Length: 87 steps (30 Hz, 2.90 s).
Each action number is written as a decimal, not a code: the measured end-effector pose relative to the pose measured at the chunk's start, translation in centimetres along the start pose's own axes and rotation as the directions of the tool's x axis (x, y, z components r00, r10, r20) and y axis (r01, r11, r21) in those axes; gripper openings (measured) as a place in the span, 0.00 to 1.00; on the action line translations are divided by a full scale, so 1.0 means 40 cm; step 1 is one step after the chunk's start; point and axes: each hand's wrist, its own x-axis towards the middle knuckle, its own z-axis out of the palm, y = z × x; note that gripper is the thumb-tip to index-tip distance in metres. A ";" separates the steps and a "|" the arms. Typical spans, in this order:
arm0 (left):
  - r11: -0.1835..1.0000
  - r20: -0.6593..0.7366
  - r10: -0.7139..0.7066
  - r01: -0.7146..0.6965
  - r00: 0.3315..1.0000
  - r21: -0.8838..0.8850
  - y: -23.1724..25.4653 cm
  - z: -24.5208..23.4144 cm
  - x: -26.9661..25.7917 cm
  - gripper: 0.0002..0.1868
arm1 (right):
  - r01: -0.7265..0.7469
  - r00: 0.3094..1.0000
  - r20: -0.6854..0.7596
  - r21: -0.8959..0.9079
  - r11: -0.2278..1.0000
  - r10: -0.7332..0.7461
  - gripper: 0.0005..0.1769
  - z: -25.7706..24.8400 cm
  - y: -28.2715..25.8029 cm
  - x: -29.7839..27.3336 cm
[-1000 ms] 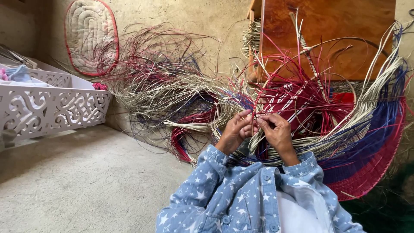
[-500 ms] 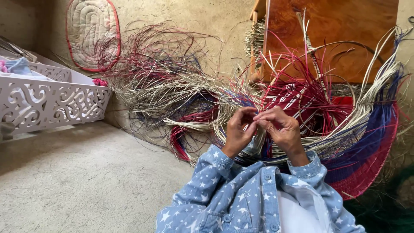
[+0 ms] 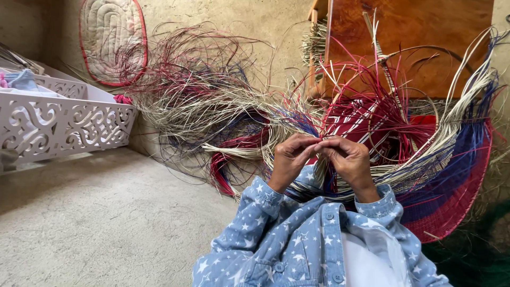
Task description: Weaving colored fibers together to create a circular mat or basket base
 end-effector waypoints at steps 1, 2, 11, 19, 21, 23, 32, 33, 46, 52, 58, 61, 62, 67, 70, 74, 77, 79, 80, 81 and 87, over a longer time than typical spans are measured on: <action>0.999 0.007 -0.013 0.013 1.000 -0.045 0.001 0.000 -0.003 0.07 | -0.018 1.000 0.001 -0.008 1.000 0.018 0.04 0.000 0.002 -0.001; 0.999 0.006 -0.013 0.013 1.000 -0.044 -0.007 -0.002 -0.003 0.07 | -0.018 1.000 0.001 -0.007 1.000 0.018 0.04 0.002 0.018 -0.006; 0.927 0.014 0.274 -0.268 0.962 0.261 -0.032 -0.012 -0.002 0.01 | -0.024 0.999 -0.033 -0.072 0.997 0.022 0.02 0.008 0.037 -0.016; 0.829 0.146 -0.431 0.455 0.891 -0.327 -0.130 -0.009 -0.015 0.23 | -0.033 0.995 -0.096 0.048 0.998 0.038 0.01 0.026 0.018 -0.028; 0.775 0.157 -0.449 0.471 0.880 -0.421 -0.204 -0.003 -0.029 0.22 | -0.015 0.993 -0.113 0.083 0.996 0.024 0.00 0.024 0.012 -0.029; 0.714 0.169 -0.464 0.480 0.869 -0.510 -0.240 0.001 -0.029 0.21 | 0.005 0.992 -0.129 0.117 0.993 0.010 0.01 0.017 0.018 -0.030; 0.654 0.178 -0.545 0.548 0.819 -0.521 -0.262 -0.008 -0.036 0.19 | -0.058 0.977 -0.182 0.265 0.963 0.109 0.02 -0.017 0.114 -0.042; 0.654 0.181 -0.550 0.555 0.815 -0.514 -0.262 -0.010 -0.036 0.19 | -0.059 0.978 -0.184 0.216 0.975 0.100 0.01 -0.020 0.117 -0.043; 0.567 0.361 -0.440 0.566 0.822 -0.598 -0.266 -0.009 -0.022 0.18 | -0.180 0.967 -0.159 0.122 0.976 0.199 0.05 -0.015 0.070 -0.035; 0.613 0.335 -0.463 0.570 0.820 -0.547 -0.282 -0.031 -0.012 0.15 | -0.202 0.975 -0.092 0.009 0.979 0.202 0.05 -0.032 0.096 -0.032; 0.661 0.259 -0.444 0.509 0.858 -0.551 -0.221 -0.024 -0.016 0.15 | -0.166 0.984 -0.086 -0.145 0.975 0.155 0.06 -0.026 0.086 -0.015; 0.636 0.218 -0.492 0.519 0.843 -0.571 -0.242 -0.018 -0.020 0.16 | -0.149 0.988 -0.080 -0.209 0.966 0.135 0.07 -0.031 0.106 -0.013; 0.634 0.219 -0.493 0.519 0.842 -0.573 -0.237 -0.016 -0.018 0.16 | -0.151 0.987 -0.080 -0.212 0.966 0.137 0.07 -0.030 0.105 -0.012; 0.643 0.173 -0.509 0.506 0.843 -0.576 -0.228 -0.009 -0.018 0.17 | -0.175 0.983 -0.095 -0.250 0.952 0.156 0.06 -0.023 0.101 -0.008; 0.652 0.159 -0.505 0.496 0.848 -0.574 -0.256 -0.005 -0.024 0.17 | -0.171 0.983 -0.111 -0.305 0.937 0.143 0.05 -0.017 0.100 -0.006; 0.672 0.115 -0.525 0.494 0.843 -0.552 -0.208 0.007 -0.019 0.18 | -0.169 0.983 -0.119 -0.321 0.932 0.138 0.05 -0.012 0.094 -0.003; 0.682 0.093 -0.523 0.482 0.847 -0.550 -0.234 0.010 -0.024 0.17 | -0.171 0.982 -0.134 -0.345 0.923 0.132 0.05 -0.010 0.096 0.000; 0.679 0.081 -0.530 0.480 0.844 -0.556 -0.253 0.011 -0.028 0.17 | -0.150 0.986 -0.122 -0.389 0.909 0.110 0.05 -0.010 0.093 0.004; 0.678 0.082 -0.531 0.480 0.844 -0.556 -0.250 0.011 -0.027 0.17 | -0.151 0.986 -0.122 -0.389 0.909 0.111 0.05 -0.011 0.089 0.007; 0.685 0.075 -0.526 0.475 0.847 -0.552 -0.246 0.010 -0.027 0.17 | -0.154 0.986 -0.117 -0.394 0.906 0.117 0.04 -0.012 0.085 0.010; 0.665 0.063 -0.544 0.475 0.837 -0.577 -0.253 0.007 -0.031 0.15 | -0.166 0.986 -0.079 -0.442 0.882 0.146 0.03 -0.043 0.136 0.000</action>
